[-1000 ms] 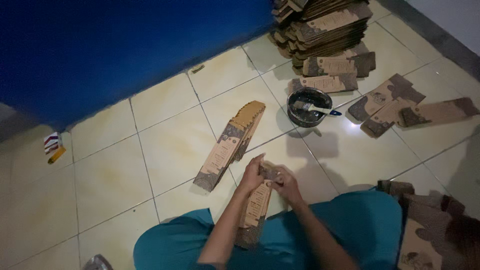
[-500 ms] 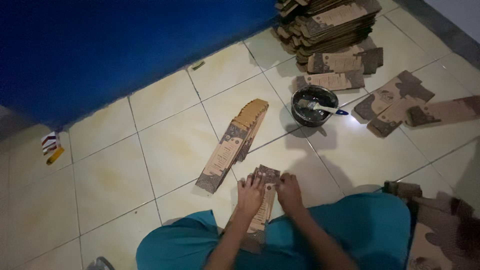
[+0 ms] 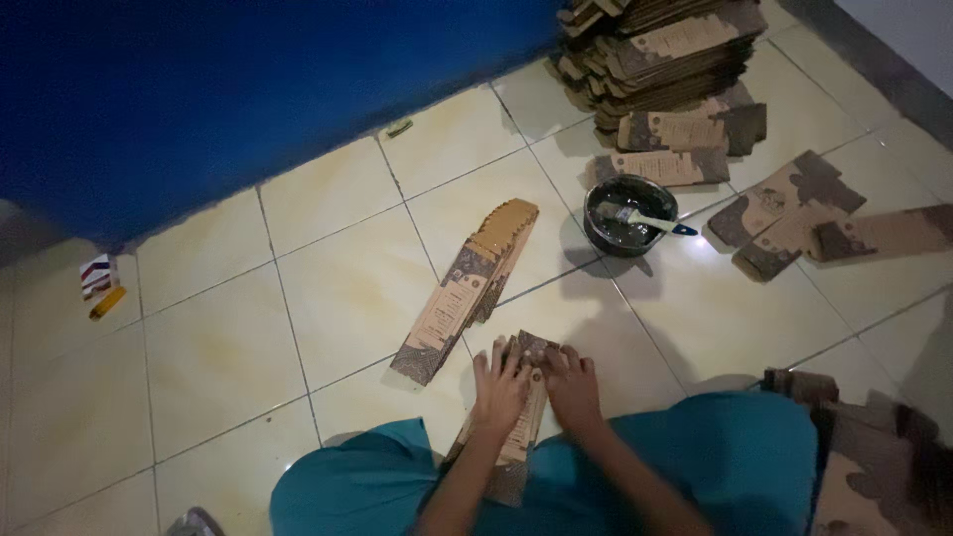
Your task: The person sits on the floor and assembles flat cardboard pieces into a larger structure. They apply a liquid adhesive from a metal bowl using a brush to the edges of the cardboard and press the pieces together to bond them.
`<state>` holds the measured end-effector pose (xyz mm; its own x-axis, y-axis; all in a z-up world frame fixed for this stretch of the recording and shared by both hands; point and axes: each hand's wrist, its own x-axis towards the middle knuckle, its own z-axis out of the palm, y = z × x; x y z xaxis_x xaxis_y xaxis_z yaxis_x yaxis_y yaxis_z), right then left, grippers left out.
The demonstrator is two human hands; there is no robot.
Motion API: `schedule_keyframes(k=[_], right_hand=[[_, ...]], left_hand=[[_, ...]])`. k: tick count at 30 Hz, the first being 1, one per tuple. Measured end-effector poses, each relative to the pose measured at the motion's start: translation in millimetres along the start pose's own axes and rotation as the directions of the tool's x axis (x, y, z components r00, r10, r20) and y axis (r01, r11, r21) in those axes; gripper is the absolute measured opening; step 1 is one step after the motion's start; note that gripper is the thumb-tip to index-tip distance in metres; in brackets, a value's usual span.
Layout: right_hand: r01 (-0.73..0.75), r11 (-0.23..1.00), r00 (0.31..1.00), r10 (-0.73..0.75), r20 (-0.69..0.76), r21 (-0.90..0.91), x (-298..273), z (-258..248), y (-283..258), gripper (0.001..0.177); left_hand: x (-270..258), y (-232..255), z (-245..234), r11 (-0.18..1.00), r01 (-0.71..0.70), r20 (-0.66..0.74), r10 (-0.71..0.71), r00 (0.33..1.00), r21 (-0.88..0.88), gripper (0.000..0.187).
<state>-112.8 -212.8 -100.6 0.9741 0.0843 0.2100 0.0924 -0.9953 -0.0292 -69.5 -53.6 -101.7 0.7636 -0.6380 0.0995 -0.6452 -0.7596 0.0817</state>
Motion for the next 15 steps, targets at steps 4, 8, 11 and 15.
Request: schedule_keyframes(k=[4, 8, 11, 15], right_hand=[[-0.067, 0.986, 0.998, 0.063, 0.03, 0.15, -6.7, 11.2, 2.9, 0.03], [-0.082, 0.987, 0.996, 0.078, 0.037, 0.141, -4.2, 8.8, 2.8, 0.041], [-0.076, 0.996, 0.996, 0.074, 0.057, 0.048, -2.0, 7.0, 0.1, 0.036], [-0.085, 0.984, 0.996, 0.082, 0.028, 0.159, -3.5, 2.6, 0.6, 0.031]], left_hand=[[7.0, -0.7, -10.7, 1.0, 0.004, -0.078, -0.007, 0.997, -0.027, 0.031], [10.6, -3.6, -7.4, 0.997, 0.027, -0.001, -0.027, 1.0, -0.069, 0.035], [4.3, -3.8, -0.6, 0.997, 0.021, -0.124, -0.03, 0.992, -0.075, 0.045], [2.9, -3.1, 6.5, 0.997, 0.045, -0.025, -0.047, 0.999, -0.059, 0.041]])
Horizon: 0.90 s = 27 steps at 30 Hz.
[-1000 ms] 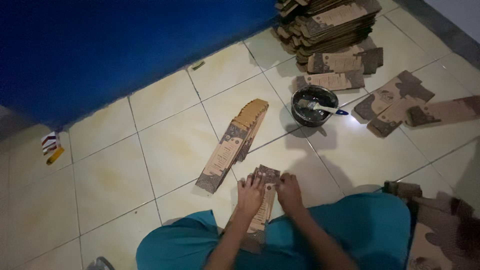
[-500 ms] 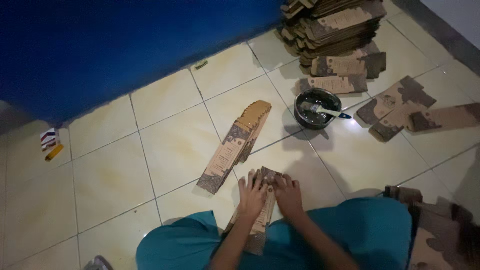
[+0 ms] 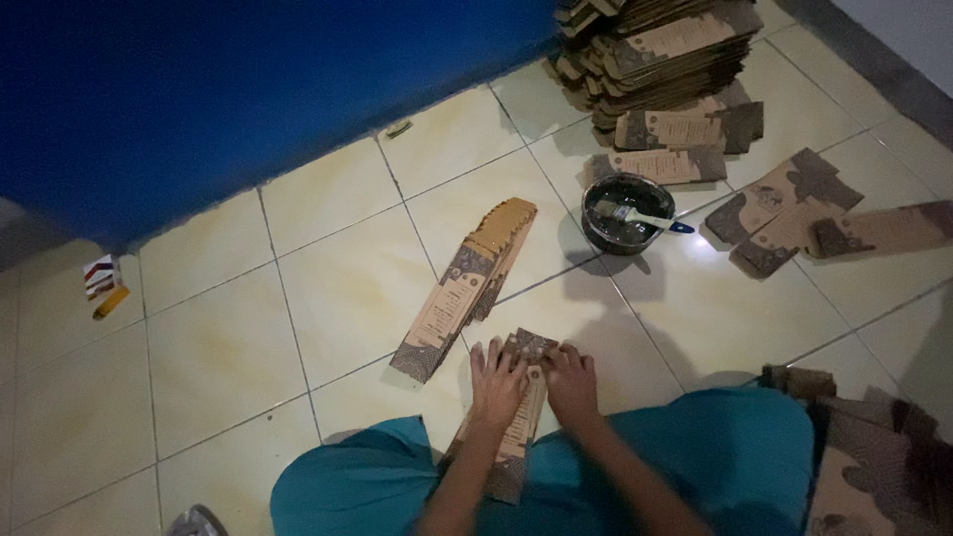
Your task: The person sits on the floor and assembles flat cardboard pieces into a larger structure. They apply a liquid adhesive from a metal bowl using a brush to the edges of the cardboard and press the pieces together to bond them.
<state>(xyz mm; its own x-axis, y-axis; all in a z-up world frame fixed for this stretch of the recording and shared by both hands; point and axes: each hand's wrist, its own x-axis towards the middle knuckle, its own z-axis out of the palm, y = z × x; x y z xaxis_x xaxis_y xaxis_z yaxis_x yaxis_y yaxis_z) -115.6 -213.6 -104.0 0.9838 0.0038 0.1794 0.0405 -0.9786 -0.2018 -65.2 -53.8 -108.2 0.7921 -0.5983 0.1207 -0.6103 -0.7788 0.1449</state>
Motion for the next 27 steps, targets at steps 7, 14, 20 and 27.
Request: schedule_keyframes(k=[7, 14, 20, 27], right_hand=[[0.038, 0.999, 0.996, -0.036, -0.086, 0.028, -1.3, 5.4, 2.2, 0.032], [-0.046, 0.997, 0.998, 0.049, -0.049, 0.066, -1.0, 6.0, 0.5, 0.033], [-0.04, 0.999, 0.999, 0.041, -0.03, 0.029, -3.5, 18.5, 2.7, 0.036], [0.162, 0.978, 0.985, -0.169, -0.04, -0.131, -10.7, 30.8, 0.5, 0.037]], left_hand=[[-8.4, -4.9, 7.9, 0.997, -0.034, -0.265, 0.014, 0.964, -0.068, 0.039], [-5.4, -5.6, 14.9, 0.984, 0.146, -0.135, -0.16, 0.978, -0.106, 0.075], [-0.5, -4.3, 5.0, 0.979, 0.196, 0.056, -0.193, 0.98, -0.053, 0.078], [-2.8, -5.9, 10.1, 0.998, -0.01, -0.146, 0.02, 0.989, 0.065, 0.059]])
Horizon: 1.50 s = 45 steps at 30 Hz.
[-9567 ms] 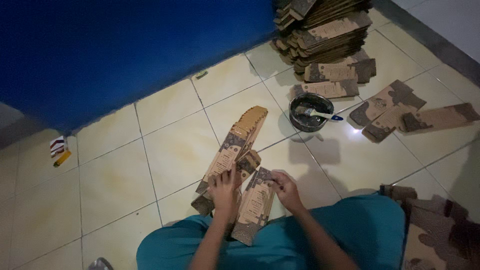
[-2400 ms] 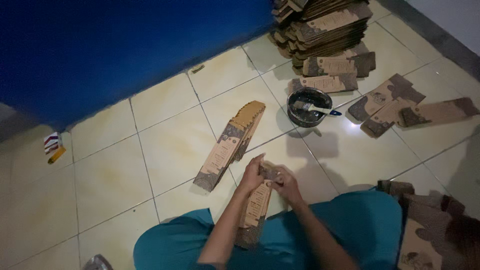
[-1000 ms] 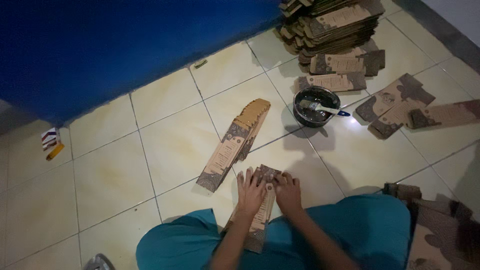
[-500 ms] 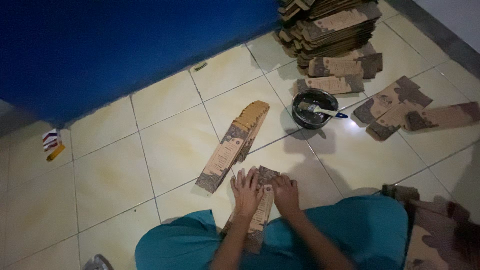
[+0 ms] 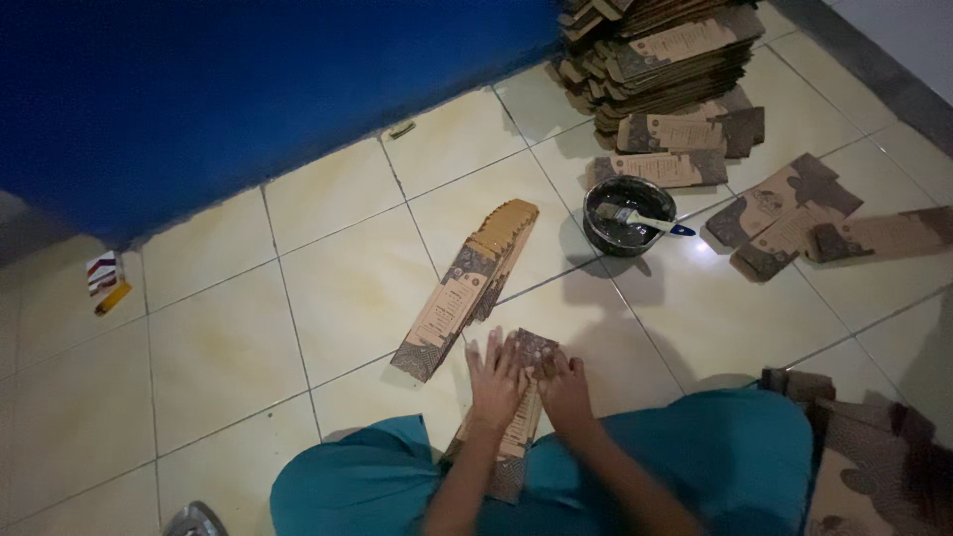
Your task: The person sits on the floor and assembles flat cardboard pieces into a larger structure. They apply a liquid adhesive from a metal bowl using a brush to the edges of the cardboard and press the pieces together to bond them.
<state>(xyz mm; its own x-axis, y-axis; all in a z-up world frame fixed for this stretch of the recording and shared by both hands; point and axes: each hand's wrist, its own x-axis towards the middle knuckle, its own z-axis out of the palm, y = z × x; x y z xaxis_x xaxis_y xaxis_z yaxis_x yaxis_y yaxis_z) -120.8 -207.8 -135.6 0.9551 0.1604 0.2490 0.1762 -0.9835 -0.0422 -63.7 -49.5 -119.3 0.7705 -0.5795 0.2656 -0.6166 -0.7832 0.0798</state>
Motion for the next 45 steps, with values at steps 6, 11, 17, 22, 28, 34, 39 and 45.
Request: schedule_keyframes(k=[6, 11, 17, 22, 28, 34, 39, 45], right_hand=[[-0.079, 0.992, 0.997, 0.079, 0.004, 0.099, 1.1, -10.0, 0.6, 0.038], [-0.348, 0.858, 0.936, 0.342, 0.084, 0.379, 7.0, -14.1, 7.5, 0.031], [-0.309, 0.439, 0.829, 0.56, 0.012, 0.843, 2.3, 8.3, 46.5, 0.028], [-0.267, 0.111, 0.806, 0.57, 0.158, 0.957, 8.7, -20.9, 53.9, 0.016], [-0.135, 0.503, 0.955, 0.295, -0.022, 0.854, 15.9, -30.5, 53.2, 0.029], [-0.306, -0.207, 0.89, 0.286, 0.356, 0.929, 5.6, 8.0, 55.8, 0.026], [-0.34, 0.541, 0.922, 0.355, 0.158, 0.769, 2.7, -20.9, 33.1, 0.028], [-0.421, 0.763, 0.906, 0.382, 0.183, 0.491, 3.4, -34.1, 13.8, 0.022]], left_hand=[[1.4, -3.7, -7.9, 0.972, -0.22, 0.023, 0.223, 0.975, -0.086, 0.043], [42.4, -20.8, -47.5, 0.958, 0.069, 0.046, -0.058, 0.997, -0.28, 0.015], [81.5, -76.9, -69.7, 0.863, 0.505, -0.03, -0.504, 0.863, 0.009, 0.084], [74.3, -65.0, -107.1, 0.893, 0.436, -0.06, -0.444, 0.894, -0.108, 0.098], [65.0, -5.5, -132.1, 0.812, 0.412, 0.464, -0.201, 0.863, -0.415, 0.128], [69.7, -10.2, -18.7, 0.635, 0.342, 0.404, -0.05, 0.913, -0.693, 0.086], [71.0, -11.8, -3.0, 0.785, 0.284, 0.415, -0.038, 0.909, -0.55, 0.074], [38.4, -14.3, -16.3, 0.973, -0.018, 0.237, 0.074, 0.969, -0.23, 0.041]])
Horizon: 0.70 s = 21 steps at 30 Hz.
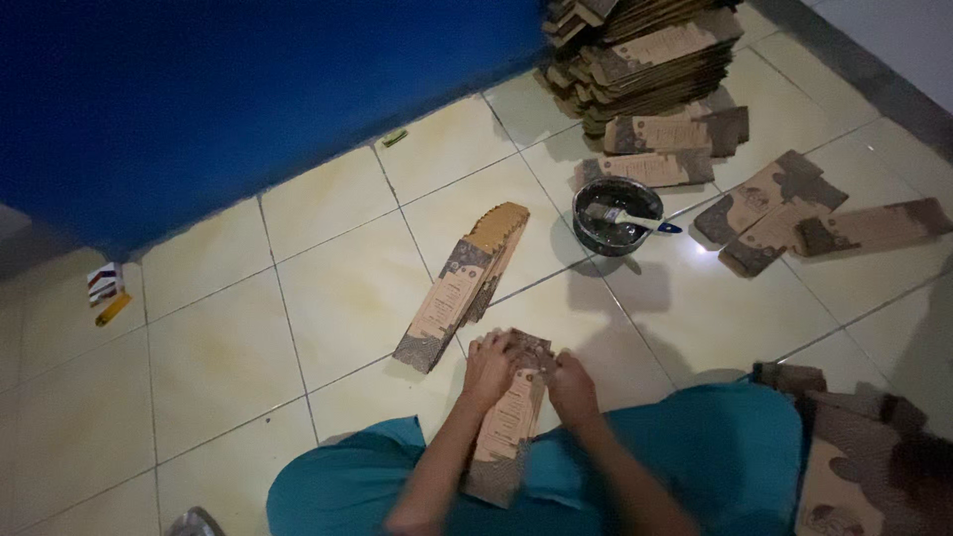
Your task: The person sits on the floor and assembles flat cardboard pieces into a larger structure. They apply a liquid adhesive from a metal bowl using a brush to the edges of the cardboard and press the pieces together to bond them.
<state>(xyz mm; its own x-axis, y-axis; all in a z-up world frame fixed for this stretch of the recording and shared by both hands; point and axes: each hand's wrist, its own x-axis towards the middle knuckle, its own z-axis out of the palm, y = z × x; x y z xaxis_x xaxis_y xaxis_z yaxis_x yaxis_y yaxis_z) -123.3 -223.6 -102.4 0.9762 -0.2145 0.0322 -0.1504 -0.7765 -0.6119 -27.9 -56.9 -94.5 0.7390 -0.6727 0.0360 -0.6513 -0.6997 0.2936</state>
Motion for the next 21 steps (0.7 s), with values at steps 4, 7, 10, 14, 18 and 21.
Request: schedule_keyframes(k=[4, 7, 10, 14, 18, 21], right_hand=[[0.111, 0.978, 0.989, -0.126, -0.078, -0.176, -4.0, 9.5, -0.3, 0.023], [0.198, 0.918, 0.961, -0.252, -0.118, -0.344, -3.2, 0.7, -11.3, 0.042], [0.257, 0.86, 0.944, -0.321, -0.074, -0.441, -4.1, -5.3, -19.6, 0.035], [0.397, 0.8, 0.889, -0.457, -0.028, -0.45, -1.9, 14.7, -2.5, 0.03], [0.318, 0.82, 0.938, -0.346, 0.03, -0.477, -0.2, 34.2, 14.9, 0.028], [0.276, 0.908, 0.934, -0.33, -0.136, -0.314, 0.4, 25.1, 14.7, 0.033]], left_hand=[[-29.8, 5.4, 6.0, 0.994, -0.052, -0.05, 0.057, 0.997, 0.099, 0.049], [-37.9, 8.1, 17.0, 0.984, -0.049, -0.03, 0.055, 0.998, 0.171, 0.049], [-36.0, 5.5, 31.1, 0.962, -0.099, -0.031, 0.11, 0.993, 0.256, 0.053], [-37.3, 0.9, 43.6, 0.978, -0.111, -0.061, 0.124, 0.99, 0.174, 0.047], [-43.7, -5.2, 35.7, 0.989, 0.048, -0.133, -0.066, 0.989, -0.138, 0.039], [-67.2, -1.1, 25.3, 0.862, 0.337, -0.093, -0.397, 0.913, -0.38, 0.086]])
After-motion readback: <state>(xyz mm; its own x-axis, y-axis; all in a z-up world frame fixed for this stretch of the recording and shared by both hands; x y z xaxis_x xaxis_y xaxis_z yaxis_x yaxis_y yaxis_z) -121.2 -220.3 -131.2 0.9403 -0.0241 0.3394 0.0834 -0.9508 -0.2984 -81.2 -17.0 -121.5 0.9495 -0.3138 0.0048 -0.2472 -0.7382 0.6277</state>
